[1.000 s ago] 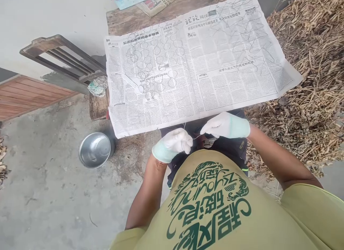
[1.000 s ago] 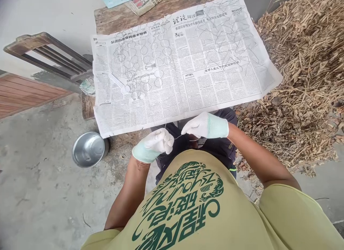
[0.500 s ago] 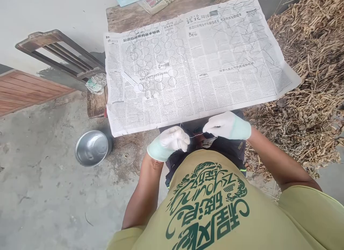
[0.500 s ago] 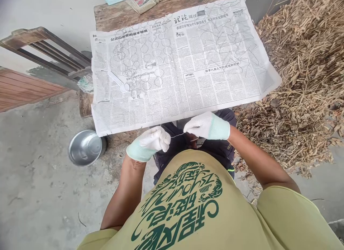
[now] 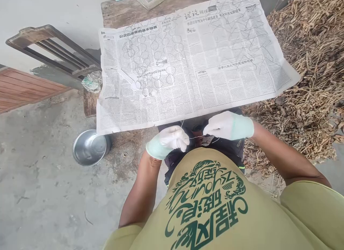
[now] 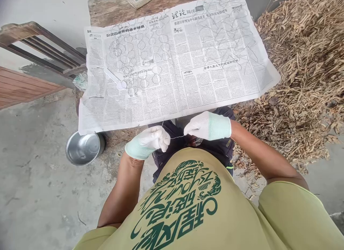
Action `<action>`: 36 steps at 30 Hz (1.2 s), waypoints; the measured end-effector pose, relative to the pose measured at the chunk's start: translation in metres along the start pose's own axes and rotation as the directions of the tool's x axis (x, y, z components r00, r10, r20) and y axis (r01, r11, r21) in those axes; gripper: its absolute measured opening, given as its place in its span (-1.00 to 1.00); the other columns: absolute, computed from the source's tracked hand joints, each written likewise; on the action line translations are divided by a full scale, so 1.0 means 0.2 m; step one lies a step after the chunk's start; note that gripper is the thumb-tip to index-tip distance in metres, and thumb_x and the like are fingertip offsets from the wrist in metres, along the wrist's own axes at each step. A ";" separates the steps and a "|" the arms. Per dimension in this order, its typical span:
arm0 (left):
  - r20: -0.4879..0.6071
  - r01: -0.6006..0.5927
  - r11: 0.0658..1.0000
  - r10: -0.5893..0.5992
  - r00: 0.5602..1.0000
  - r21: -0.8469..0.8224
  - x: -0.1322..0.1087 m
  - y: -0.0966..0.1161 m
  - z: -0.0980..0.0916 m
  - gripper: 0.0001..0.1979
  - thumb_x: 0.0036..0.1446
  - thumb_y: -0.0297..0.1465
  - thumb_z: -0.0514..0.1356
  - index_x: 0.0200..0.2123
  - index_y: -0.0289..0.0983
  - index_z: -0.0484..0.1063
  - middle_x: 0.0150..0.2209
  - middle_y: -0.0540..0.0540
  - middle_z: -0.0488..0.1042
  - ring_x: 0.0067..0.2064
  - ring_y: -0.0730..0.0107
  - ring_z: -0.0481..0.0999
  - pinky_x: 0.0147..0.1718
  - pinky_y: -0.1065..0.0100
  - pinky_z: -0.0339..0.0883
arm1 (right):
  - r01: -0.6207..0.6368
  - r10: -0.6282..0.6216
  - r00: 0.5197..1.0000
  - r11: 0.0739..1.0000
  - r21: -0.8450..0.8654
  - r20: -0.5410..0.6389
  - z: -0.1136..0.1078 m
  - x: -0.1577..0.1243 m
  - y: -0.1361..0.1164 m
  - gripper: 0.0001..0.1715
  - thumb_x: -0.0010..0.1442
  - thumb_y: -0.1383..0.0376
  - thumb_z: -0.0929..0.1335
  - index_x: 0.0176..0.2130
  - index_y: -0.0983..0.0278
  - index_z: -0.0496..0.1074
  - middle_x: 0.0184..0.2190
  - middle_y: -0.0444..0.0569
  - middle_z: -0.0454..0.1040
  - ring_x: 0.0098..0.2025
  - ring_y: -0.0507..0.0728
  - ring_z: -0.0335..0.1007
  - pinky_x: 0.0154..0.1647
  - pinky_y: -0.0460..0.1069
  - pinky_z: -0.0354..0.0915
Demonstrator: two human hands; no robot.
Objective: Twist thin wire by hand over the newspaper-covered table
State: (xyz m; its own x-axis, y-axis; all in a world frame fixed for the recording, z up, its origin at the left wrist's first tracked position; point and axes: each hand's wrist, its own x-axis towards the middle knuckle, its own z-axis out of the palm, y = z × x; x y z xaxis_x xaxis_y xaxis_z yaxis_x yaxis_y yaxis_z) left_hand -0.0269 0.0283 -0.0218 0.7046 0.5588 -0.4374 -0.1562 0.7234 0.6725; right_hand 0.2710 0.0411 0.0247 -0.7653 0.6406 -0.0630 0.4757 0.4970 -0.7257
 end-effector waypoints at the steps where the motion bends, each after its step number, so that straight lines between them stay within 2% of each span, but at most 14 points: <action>1: 0.003 -0.007 1.000 0.007 1.000 -0.004 0.00 0.00 0.00 -0.53 0.09 -0.07 0.51 -0.45 -0.36 0.51 -0.43 -0.17 0.68 -0.54 0.30 0.66 -0.52 0.40 0.55 | 0.004 -0.004 1.000 1.000 -0.002 -0.004 0.00 0.00 0.00 -0.53 0.38 0.27 0.23 -0.14 0.10 0.73 -0.33 -0.11 0.66 -0.32 0.13 0.48 -0.20 0.02 0.31; 5: -0.001 -0.007 1.000 0.007 1.000 -0.003 0.00 0.01 0.01 -0.55 0.11 -0.07 0.50 -0.44 -0.35 0.52 -0.41 -0.18 0.69 -0.52 0.30 0.66 -0.51 0.39 0.56 | 0.015 -0.016 0.999 1.000 -0.025 -0.034 0.00 -0.01 0.02 -0.54 0.40 0.25 0.23 -0.13 0.10 0.73 -0.35 -0.10 0.64 -0.33 0.13 0.47 -0.22 0.03 0.29; 8: -0.007 0.017 1.000 -0.017 1.000 0.008 0.00 0.01 0.00 -0.52 0.08 -0.05 0.51 -0.44 -0.36 0.52 -0.41 -0.19 0.69 -0.53 0.30 0.66 -0.53 0.40 0.55 | 0.091 -0.095 0.995 0.992 -0.091 -0.036 0.01 -0.02 0.04 -0.50 0.45 0.25 0.19 -0.14 0.13 0.72 -0.37 -0.06 0.61 -0.33 0.14 0.44 -0.24 0.03 0.27; 11: -0.008 0.032 0.999 -0.032 0.999 0.010 0.00 -0.01 -0.01 -0.52 0.06 -0.05 0.52 -0.43 -0.36 0.53 -0.41 -0.21 0.69 -0.53 0.28 0.66 -0.54 0.40 0.54 | 0.206 -0.205 0.978 0.961 -0.182 0.028 0.00 -0.02 0.04 -0.47 0.48 0.28 0.16 -0.12 0.16 0.70 -0.37 -0.02 0.59 -0.32 0.16 0.42 -0.27 0.05 0.24; 14: -0.029 0.039 0.999 -0.038 0.999 0.017 -0.01 -0.02 0.00 -0.54 0.06 -0.07 0.53 -0.40 -0.36 0.55 -0.41 -0.21 0.68 -0.54 0.30 0.66 -0.53 0.39 0.54 | 0.291 -0.259 0.954 0.921 -0.260 0.150 -0.03 0.00 0.02 -0.59 0.39 0.40 0.24 -0.13 0.18 0.67 -0.39 -0.01 0.56 -0.33 0.17 0.39 -0.30 0.06 0.21; 17: -0.032 0.087 0.995 -0.086 0.996 0.040 -0.01 -0.03 0.01 -0.54 0.08 -0.07 0.52 -0.39 -0.37 0.55 -0.39 -0.22 0.69 -0.54 0.33 0.64 -0.53 0.42 0.53 | 0.321 -0.235 0.924 0.905 -0.278 0.302 -0.05 0.02 -0.03 -0.65 0.23 0.52 0.34 -0.20 0.18 0.65 -0.40 -0.03 0.55 -0.35 0.17 0.38 -0.33 0.08 0.18; 19: -0.027 0.123 0.991 -0.122 0.992 0.056 -0.01 -0.04 0.03 -0.56 0.09 -0.08 0.51 -0.38 -0.37 0.56 -0.39 -0.22 0.69 -0.54 0.33 0.65 -0.52 0.42 0.53 | 0.293 -0.189 0.908 0.924 -0.245 0.373 -0.06 0.04 -0.07 -0.66 0.15 0.56 0.38 -0.27 0.17 0.64 -0.42 -0.07 0.56 -0.35 0.16 0.39 -0.32 0.09 0.18; 23: -0.025 0.156 0.985 -0.154 0.988 0.067 0.00 -0.05 0.04 -0.56 0.08 -0.09 0.52 -0.37 -0.37 0.56 -0.38 -0.22 0.69 -0.52 0.31 0.66 -0.52 0.40 0.54 | 0.204 -0.117 0.903 0.964 -0.173 0.413 -0.06 0.07 -0.11 -0.67 0.04 0.59 0.44 -0.44 0.14 0.59 -0.49 -0.12 0.54 -0.34 0.15 0.41 -0.27 0.09 0.21; 25: -0.038 0.140 0.988 -0.138 0.990 0.063 0.00 -0.06 0.04 -0.57 0.09 -0.09 0.51 -0.37 -0.37 0.56 -0.37 -0.23 0.70 -0.51 0.31 0.66 -0.50 0.39 0.56 | 0.142 -0.080 0.924 0.980 -0.142 0.373 -0.09 0.06 -0.11 -0.71 0.09 0.55 0.44 -0.40 0.15 0.62 -0.47 -0.11 0.57 -0.33 0.16 0.45 -0.26 0.09 0.24; 26: -0.051 0.118 0.991 -0.115 0.992 0.057 0.00 -0.06 0.03 -0.56 0.10 -0.09 0.51 -0.36 -0.37 0.56 -0.36 -0.24 0.70 -0.51 0.31 0.66 -0.49 0.37 0.57 | 0.099 -0.056 0.943 0.988 -0.115 0.327 -0.10 0.05 -0.10 -0.74 0.16 0.50 0.44 -0.32 0.15 0.66 -0.41 -0.10 0.61 -0.31 0.16 0.48 -0.24 0.08 0.27; 28: -0.084 0.059 0.997 -0.055 0.995 0.044 -0.01 -0.07 0.03 -0.56 0.10 -0.08 0.51 -0.36 -0.38 0.57 -0.34 -0.24 0.70 -0.50 0.31 0.66 -0.47 0.35 0.59 | -0.012 0.018 0.981 0.999 -0.032 0.192 -0.13 0.03 -0.07 -0.71 0.29 0.39 0.39 -0.10 0.15 0.69 -0.27 -0.10 0.69 -0.22 0.17 0.56 -0.16 0.07 0.34; 30: -0.127 0.002 1.000 0.001 0.992 0.028 0.00 -0.08 0.03 -0.54 0.07 -0.06 0.52 -0.36 -0.38 0.56 -0.36 -0.21 0.69 -0.51 0.31 0.66 -0.47 0.35 0.59 | -0.139 0.134 0.989 0.987 0.081 0.060 -0.15 0.00 -0.04 -0.63 0.36 0.31 0.35 0.05 0.13 0.67 -0.21 -0.15 0.71 -0.17 0.15 0.62 -0.07 0.05 0.40; 33: -0.187 -0.039 0.999 0.040 0.982 0.010 0.03 -0.09 0.02 -0.51 0.03 -0.04 0.53 -0.38 -0.37 0.55 -0.40 -0.18 0.68 -0.52 0.32 0.64 -0.49 0.35 0.58 | -0.314 0.330 0.943 0.920 0.234 -0.033 -0.10 -0.03 -0.01 -0.64 0.34 0.30 0.34 0.01 0.12 0.68 -0.35 -0.23 0.70 -0.24 0.11 0.64 -0.05 0.03 0.44; 36: -0.240 -0.089 0.996 0.085 0.967 -0.007 0.05 -0.08 0.03 -0.51 0.01 -0.05 0.55 -0.39 -0.37 0.55 -0.42 -0.17 0.66 -0.54 0.35 0.62 -0.50 0.36 0.56 | -0.402 0.475 0.868 0.844 0.355 -0.146 -0.01 -0.02 -0.02 -0.64 0.32 0.32 0.32 -0.07 0.15 0.70 -0.42 -0.22 0.67 -0.32 0.09 0.61 -0.13 0.01 0.47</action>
State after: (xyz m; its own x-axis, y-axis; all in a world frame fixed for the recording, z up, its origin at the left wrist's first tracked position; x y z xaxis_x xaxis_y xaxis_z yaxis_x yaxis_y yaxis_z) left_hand -0.0127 0.0189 -0.0333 0.5023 0.6991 -0.5089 -0.2233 0.6734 0.7047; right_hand 0.2726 0.0368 0.0291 -0.3745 0.8776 -0.2994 0.5551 -0.0464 -0.8305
